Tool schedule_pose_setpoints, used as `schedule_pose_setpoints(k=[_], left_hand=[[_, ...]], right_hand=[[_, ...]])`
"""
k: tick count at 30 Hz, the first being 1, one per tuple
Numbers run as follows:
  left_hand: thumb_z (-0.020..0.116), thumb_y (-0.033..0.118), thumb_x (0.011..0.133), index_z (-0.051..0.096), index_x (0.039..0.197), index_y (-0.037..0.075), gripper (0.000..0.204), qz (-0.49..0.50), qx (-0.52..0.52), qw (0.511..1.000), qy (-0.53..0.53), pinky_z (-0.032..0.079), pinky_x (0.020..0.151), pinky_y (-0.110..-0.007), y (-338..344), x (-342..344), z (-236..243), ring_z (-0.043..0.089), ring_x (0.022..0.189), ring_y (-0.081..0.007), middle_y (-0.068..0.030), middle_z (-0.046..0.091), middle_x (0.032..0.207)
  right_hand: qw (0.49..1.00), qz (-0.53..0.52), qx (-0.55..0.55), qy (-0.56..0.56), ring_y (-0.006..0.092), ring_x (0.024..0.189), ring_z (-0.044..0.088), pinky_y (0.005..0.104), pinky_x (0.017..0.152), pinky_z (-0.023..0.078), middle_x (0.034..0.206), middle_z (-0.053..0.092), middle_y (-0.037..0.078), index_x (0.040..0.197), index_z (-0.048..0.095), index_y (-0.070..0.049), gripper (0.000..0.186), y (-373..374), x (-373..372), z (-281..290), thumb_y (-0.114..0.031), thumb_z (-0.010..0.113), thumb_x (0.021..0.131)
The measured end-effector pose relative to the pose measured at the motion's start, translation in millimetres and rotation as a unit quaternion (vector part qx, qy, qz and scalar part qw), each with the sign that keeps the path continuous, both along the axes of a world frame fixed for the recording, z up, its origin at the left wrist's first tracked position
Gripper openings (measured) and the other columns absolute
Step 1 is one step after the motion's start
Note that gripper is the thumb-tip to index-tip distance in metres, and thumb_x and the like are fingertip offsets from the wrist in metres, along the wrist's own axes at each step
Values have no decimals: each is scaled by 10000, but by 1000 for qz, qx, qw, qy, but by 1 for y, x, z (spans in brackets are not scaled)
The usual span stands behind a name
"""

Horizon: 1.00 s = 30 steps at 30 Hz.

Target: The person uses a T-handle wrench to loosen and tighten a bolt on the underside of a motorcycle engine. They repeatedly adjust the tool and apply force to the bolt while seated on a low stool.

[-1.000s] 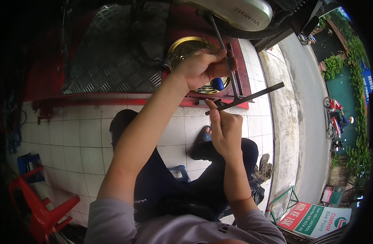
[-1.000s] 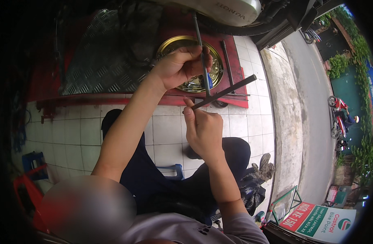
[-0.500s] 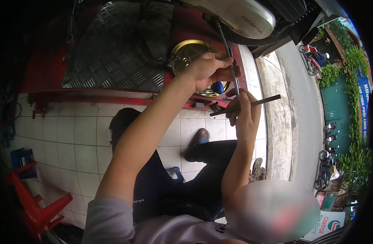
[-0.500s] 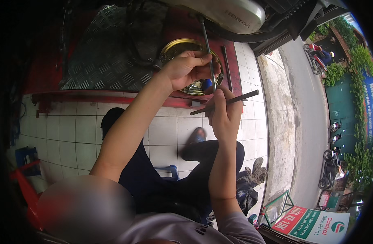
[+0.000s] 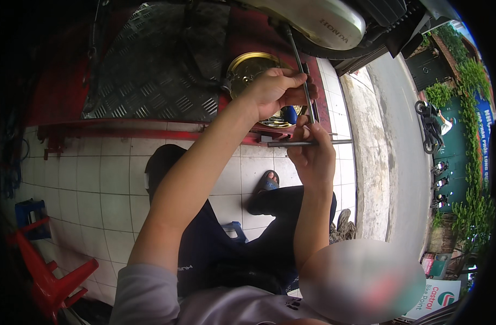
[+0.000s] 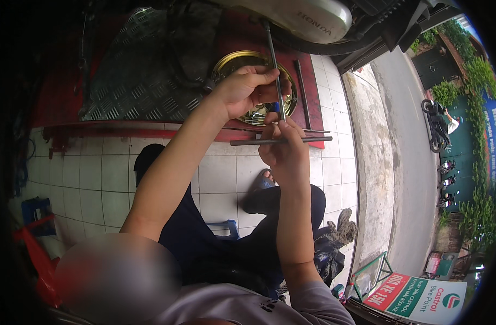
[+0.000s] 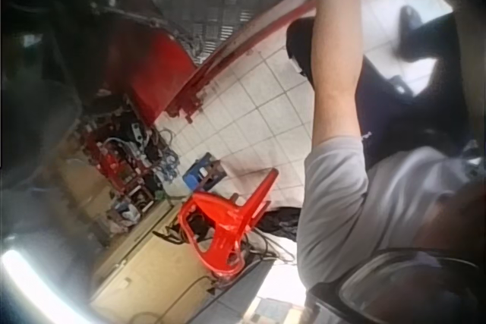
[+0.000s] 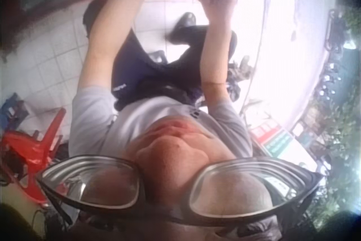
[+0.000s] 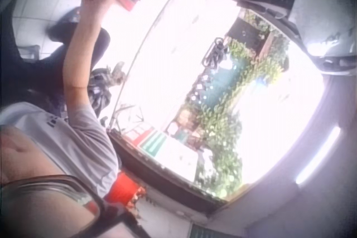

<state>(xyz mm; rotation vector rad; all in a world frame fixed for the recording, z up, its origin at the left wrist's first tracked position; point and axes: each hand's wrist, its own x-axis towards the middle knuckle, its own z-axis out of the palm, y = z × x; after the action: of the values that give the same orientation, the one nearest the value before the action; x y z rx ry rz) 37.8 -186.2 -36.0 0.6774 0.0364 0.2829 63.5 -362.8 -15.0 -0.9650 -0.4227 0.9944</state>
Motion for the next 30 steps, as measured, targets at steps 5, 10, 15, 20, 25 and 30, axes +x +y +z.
schedule_pose_setpoints(k=[5, 10, 15, 20, 25, 30], left_hand=[[551, 172, 970, 632, 1021, 6, 192, -30, 60, 996, 51, 552, 832, -321, -6, -3, -3, 686, 892, -208, -121, 689, 969], [564, 105, 953, 653, 1074, -16, 193, 8, 360, 922, 146, 550, 667, -247, -1, -4, -7, 682, 830, -144, -83, 697, 938], [683, 61, 788, 712, 980, 28, 197, 229, 694, 627, 269, 537, 765, -352, 29, -7, -26, 689, 837, -254, -157, 707, 867], [617, -6, 725, 731, 858, 64, 188, 102, 784, 542, 284, 543, 775, -426, 17, 1, -51, 674, 845, -354, -184, 689, 849], [630, -46, 728, 689, 871, 4, 163, 54, 808, 479, 339, 516, 785, -417, 11, 2, -48, 657, 864, -352, -187, 678, 906], [620, 2, 849, 623, 992, -20, 145, 140, 676, 682, 242, 512, 714, -334, 34, -5, -48, 656, 780, -208, -120, 676, 887]], right_hand=[[974, 30, -100, -203, 125, 593, 553, 245, 532, 417, 727, 611, 60, 1113, 572, 41, 281, -14, 14, 4, -110, 492, 890], [978, -43, -122, -164, 120, 631, 462, 253, 604, 389, 703, 498, 38, 1225, 519, 122, 387, -56, 53, -5, -59, 436, 893], [984, -141, -69, -77, 11, 488, 219, 191, 434, 177, 622, 278, -73, 1161, 557, 114, 333, -95, 87, -8, -135, 452, 967], [982, -170, -58, -57, 10, 478, 226, 195, 419, 169, 605, 286, -78, 1134, 579, 116, 313, -106, 107, -13, -118, 471, 957], [974, -182, -110, -72, 2, 460, 235, 191, 412, 174, 591, 319, -81, 1113, 586, 124, 302, -110, 114, -14, -104, 485, 944], [972, -140, -128, -138, 3, 457, 255, 202, 417, 174, 585, 332, -88, 1103, 588, 118, 269, -110, 104, -14, -74, 513, 931]])
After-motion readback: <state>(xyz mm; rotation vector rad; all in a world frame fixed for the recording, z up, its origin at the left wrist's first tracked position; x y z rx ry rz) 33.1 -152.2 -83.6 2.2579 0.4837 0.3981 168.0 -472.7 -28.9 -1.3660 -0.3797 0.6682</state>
